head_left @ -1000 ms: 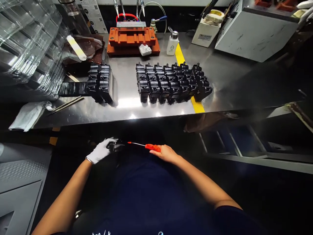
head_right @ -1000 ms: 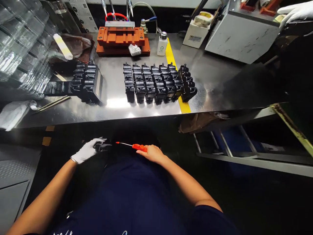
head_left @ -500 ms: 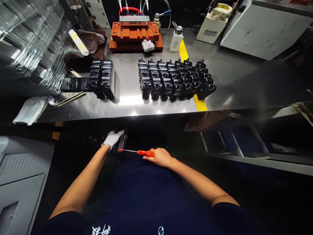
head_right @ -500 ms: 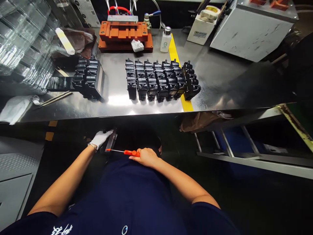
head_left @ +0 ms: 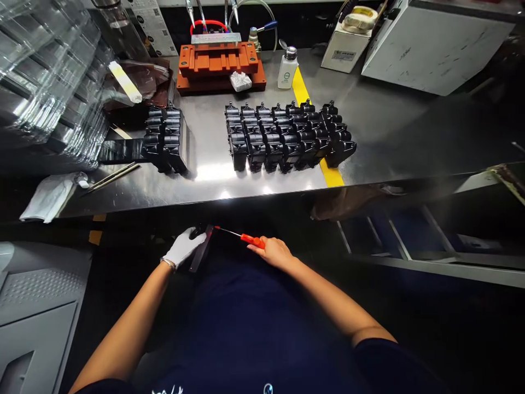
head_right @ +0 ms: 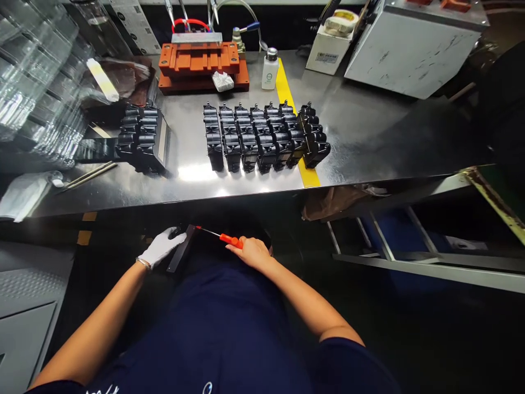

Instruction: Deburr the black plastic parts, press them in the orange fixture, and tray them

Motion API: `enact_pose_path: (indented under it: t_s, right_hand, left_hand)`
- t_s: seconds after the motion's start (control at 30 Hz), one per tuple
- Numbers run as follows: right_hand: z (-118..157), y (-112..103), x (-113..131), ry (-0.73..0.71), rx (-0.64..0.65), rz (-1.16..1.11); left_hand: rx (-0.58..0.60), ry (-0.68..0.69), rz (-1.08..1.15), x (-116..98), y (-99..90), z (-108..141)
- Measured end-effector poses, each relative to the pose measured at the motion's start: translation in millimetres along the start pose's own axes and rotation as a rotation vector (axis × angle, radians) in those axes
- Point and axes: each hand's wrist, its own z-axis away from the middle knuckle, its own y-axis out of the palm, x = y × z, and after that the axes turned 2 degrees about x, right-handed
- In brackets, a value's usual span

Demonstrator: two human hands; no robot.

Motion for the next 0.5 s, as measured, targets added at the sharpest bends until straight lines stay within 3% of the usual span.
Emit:
enact_pose_path:
  t_s: [0.3,0.4,0.47,0.5]
  right_hand:
    - [0,2,-4,-0.017,-0.007,-0.058]
    - [4,-2,-15,0.005,-0.021,-0.123]
    - [7,-2,-22,0.026,-0.022,-0.160]
    - [8,-2,-25,0.035,-0.023,-0.170]
  left_hand:
    - [0.020,0.019,-0.076,2,6.6,3]
    - [0.211,0.038,-0.082,-21,-19.6,25]
    - [0.406,0.130,-0.005,-52,-48.5,42]
    - [0.447,0.169,0.033,-71,-63.8,47]
